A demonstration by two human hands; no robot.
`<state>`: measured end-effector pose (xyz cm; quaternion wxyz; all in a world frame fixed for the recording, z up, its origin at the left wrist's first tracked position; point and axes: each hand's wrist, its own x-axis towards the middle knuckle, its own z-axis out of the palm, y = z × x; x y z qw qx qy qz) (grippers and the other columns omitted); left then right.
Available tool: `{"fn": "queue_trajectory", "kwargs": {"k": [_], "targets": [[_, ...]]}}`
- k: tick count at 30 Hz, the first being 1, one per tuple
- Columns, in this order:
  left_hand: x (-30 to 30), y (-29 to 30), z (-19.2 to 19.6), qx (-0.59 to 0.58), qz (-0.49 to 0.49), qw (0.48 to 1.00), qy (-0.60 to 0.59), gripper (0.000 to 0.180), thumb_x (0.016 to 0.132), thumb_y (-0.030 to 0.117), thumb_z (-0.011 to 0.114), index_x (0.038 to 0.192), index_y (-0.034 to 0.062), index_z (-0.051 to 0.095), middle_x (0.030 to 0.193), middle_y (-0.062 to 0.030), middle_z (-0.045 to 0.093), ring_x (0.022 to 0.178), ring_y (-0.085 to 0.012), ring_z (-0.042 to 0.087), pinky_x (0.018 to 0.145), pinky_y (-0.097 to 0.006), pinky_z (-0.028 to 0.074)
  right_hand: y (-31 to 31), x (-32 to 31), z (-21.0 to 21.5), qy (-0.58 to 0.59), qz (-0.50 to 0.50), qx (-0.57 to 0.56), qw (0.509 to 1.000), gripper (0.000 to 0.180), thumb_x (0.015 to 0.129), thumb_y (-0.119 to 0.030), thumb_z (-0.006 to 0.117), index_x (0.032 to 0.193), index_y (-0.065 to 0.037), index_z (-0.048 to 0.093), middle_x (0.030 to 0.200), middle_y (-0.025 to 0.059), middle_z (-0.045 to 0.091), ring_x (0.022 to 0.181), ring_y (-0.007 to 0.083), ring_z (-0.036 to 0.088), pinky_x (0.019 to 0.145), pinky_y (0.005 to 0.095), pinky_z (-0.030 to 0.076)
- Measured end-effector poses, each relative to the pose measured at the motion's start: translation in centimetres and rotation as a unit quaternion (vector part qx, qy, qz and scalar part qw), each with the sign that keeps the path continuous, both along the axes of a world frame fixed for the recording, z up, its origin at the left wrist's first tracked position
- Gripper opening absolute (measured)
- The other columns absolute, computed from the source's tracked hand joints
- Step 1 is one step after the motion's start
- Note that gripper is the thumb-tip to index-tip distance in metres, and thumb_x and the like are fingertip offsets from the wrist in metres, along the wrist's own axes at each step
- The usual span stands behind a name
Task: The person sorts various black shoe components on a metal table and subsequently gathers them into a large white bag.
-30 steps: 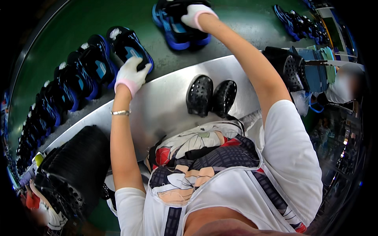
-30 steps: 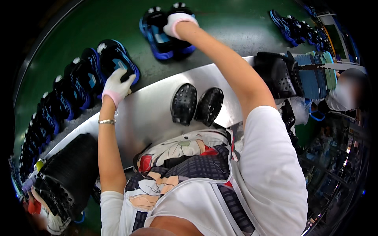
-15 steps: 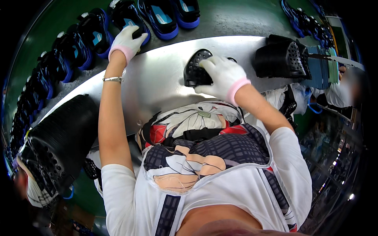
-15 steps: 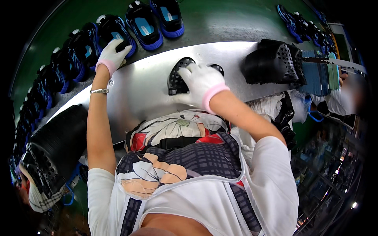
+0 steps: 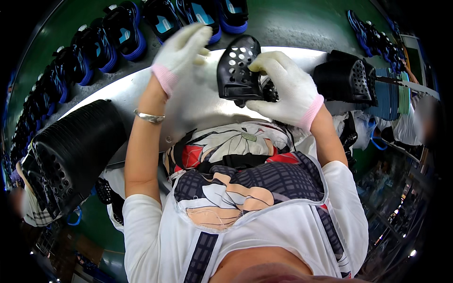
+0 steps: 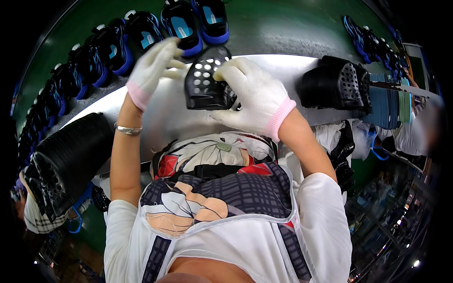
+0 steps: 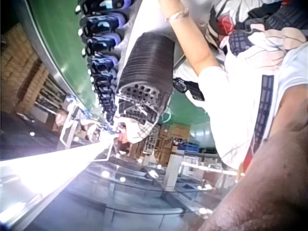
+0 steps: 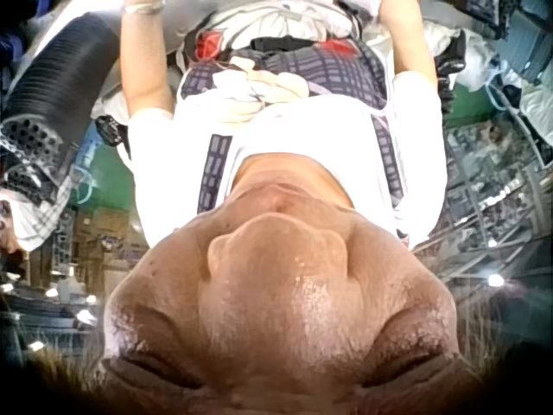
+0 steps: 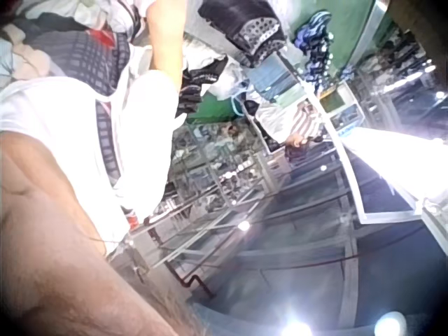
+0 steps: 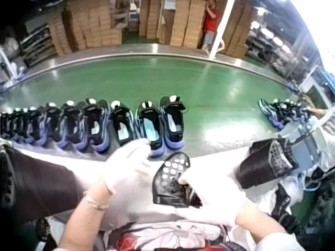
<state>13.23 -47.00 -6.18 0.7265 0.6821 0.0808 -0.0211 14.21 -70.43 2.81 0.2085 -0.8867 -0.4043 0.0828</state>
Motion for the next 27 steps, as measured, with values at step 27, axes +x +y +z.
{"fn": "queue_trajectory", "kwargs": {"k": [27], "targets": [[2.5, 1.3, -5.9, 0.234, 0.059, 0.957, -0.162, 0.036, 0.090, 0.019, 0.060, 0.118, -0.0024, 0.057, 0.115, -0.0189, 0.059, 0.095, -0.0288, 0.063, 0.085, -0.033, 0.051, 6.0, 8.1, -2.4, -0.020, -0.104, -0.177, 0.978, 0.040, 0.085, -0.044, 0.058, 0.090, -0.005, 0.064, 0.085, 0.0183, 0.068, 0.084, 0.0362, 0.066, 0.077, 0.0446, 0.053]]}}
